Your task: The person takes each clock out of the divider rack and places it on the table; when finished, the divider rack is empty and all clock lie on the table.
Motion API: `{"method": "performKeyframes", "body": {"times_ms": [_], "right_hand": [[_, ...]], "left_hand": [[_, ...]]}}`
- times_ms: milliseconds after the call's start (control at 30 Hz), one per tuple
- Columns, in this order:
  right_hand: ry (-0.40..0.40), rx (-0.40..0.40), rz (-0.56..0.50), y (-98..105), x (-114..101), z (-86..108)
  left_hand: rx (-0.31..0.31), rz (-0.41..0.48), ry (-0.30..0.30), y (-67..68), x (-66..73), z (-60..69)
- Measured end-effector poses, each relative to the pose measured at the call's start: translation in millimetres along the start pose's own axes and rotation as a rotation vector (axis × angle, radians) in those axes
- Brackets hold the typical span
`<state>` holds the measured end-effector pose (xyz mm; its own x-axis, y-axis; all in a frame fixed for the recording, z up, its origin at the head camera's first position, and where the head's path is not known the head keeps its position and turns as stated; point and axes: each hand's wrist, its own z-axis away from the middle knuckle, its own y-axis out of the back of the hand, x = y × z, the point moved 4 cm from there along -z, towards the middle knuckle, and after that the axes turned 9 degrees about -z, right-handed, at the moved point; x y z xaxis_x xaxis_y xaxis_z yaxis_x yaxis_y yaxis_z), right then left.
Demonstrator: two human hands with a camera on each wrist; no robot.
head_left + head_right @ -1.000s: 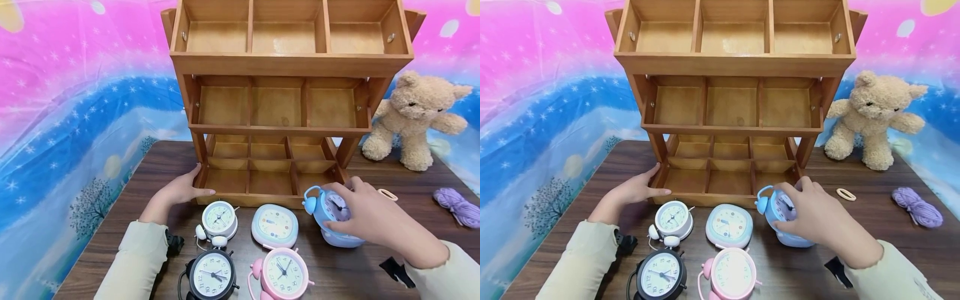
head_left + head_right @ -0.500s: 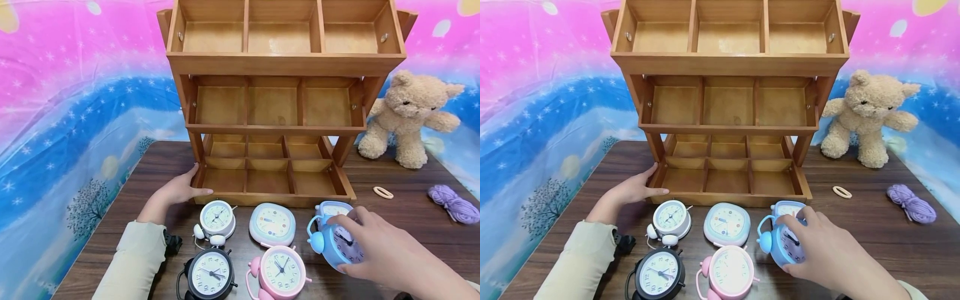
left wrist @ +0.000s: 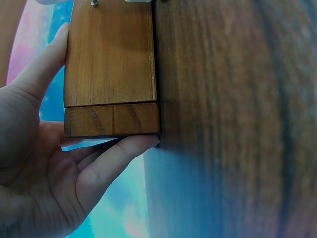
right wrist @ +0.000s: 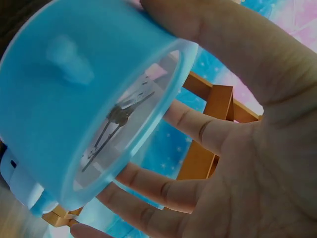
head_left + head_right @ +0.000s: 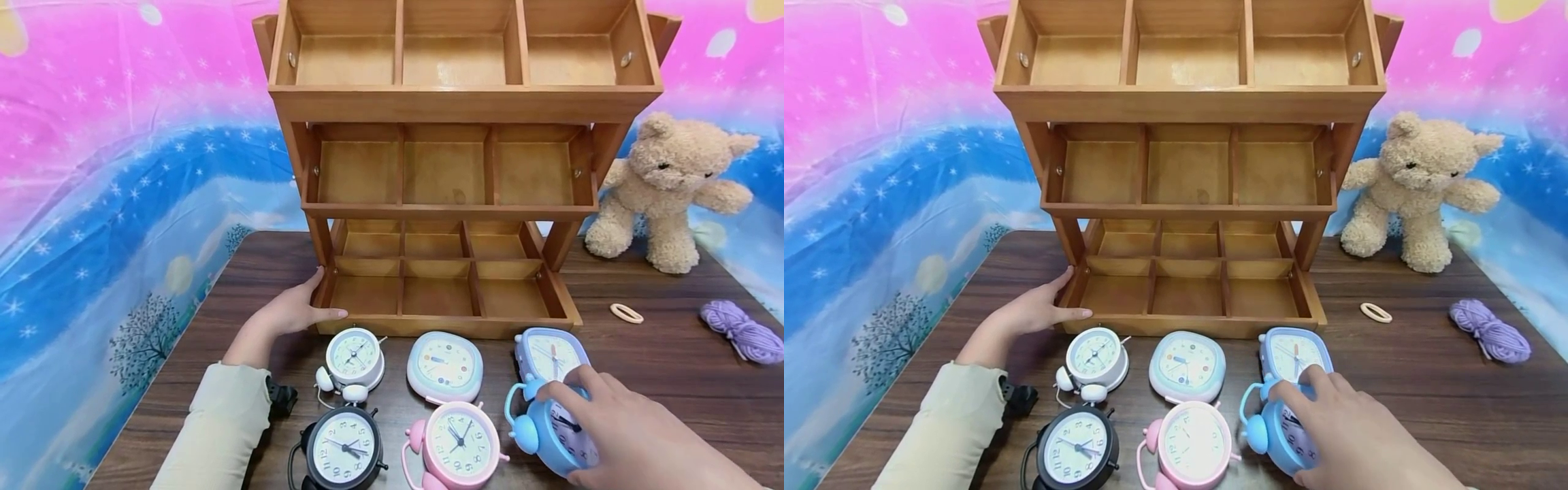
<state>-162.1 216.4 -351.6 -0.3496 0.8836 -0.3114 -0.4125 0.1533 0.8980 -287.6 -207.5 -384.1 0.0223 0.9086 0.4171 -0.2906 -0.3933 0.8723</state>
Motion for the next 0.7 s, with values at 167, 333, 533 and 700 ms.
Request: {"method": "performKeyframes", "body": {"times_ms": [167,333,533,700], "right_hand": [[0.057,-0.048,-0.018,-7,1,1.2],[0.08,-0.072,-0.03,-11,3,-1.4],[0.119,-0.064,-0.035,-15,7,-4.3],[0.148,-0.044,-0.035,-18,11,-6.5]], "left_hand": [[-0.001,-0.001,-0.002,0.3,0.3,0.4],[-0.002,-0.006,-0.002,0.3,-0.6,0.4],[0.0,-0.007,-0.003,0.5,-0.7,0.0],[-0.002,-0.003,-0.003,0.6,-0.4,0.2]]}}
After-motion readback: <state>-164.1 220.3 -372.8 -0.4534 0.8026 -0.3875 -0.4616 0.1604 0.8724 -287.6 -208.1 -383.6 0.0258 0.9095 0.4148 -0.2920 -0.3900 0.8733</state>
